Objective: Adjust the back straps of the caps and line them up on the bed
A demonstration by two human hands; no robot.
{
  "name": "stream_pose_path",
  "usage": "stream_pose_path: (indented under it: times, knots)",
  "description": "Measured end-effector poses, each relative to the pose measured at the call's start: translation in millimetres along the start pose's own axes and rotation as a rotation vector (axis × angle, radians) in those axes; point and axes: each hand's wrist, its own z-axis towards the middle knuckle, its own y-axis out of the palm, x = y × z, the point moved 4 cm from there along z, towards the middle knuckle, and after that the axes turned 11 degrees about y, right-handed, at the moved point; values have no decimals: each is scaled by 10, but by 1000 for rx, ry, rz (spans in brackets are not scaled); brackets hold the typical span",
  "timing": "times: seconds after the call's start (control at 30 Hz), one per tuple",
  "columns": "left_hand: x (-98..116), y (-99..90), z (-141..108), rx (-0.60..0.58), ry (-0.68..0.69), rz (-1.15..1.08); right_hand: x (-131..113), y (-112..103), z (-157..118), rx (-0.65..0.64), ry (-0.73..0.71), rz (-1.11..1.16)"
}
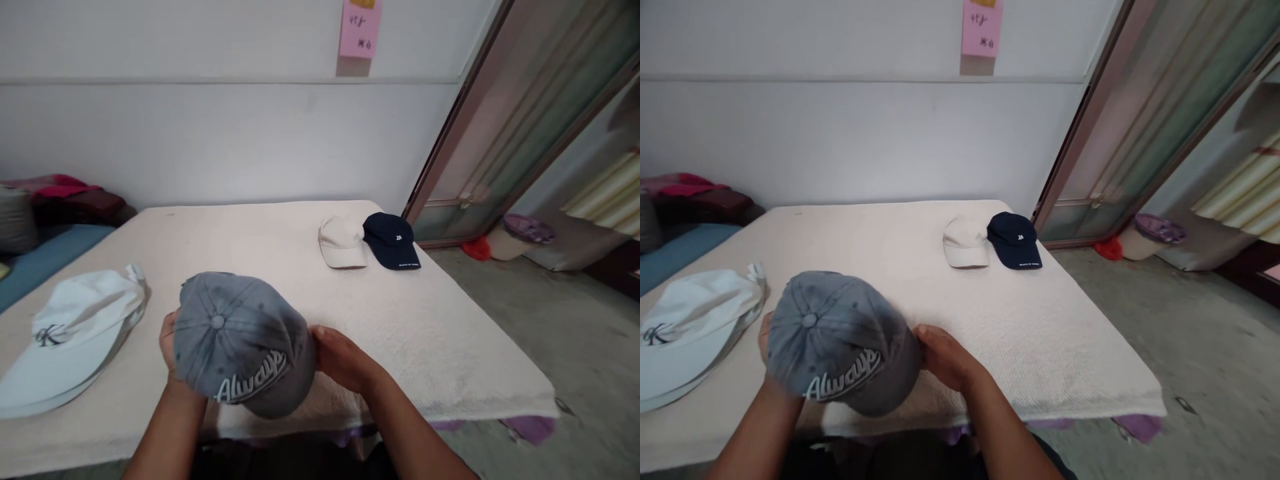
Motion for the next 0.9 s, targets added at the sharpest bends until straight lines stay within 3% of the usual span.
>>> stream_pose_path:
  times: [0.1, 0.23, 0.4, 0.57, 0.7, 0.9]
  knots:
    - [63, -141, 163, 98, 62, -78, 53, -57, -2, -142, 57, 209]
    - [57, -286, 297, 154, 81, -124, 117, -61, 32, -252, 157, 256]
    - [-132, -214, 232, 103, -10, -131, 78, -132, 113, -119, 25, 472]
    - [-373, 91, 22, -3, -199, -101, 32, -204, 241, -9, -91, 561]
    - [-498, 264, -74, -14, -293, -15, 1, -283, 343, 46, -150, 599]
    - [-576, 201, -27, 76, -290, 105, -76, -503, 467, 86, -194, 605]
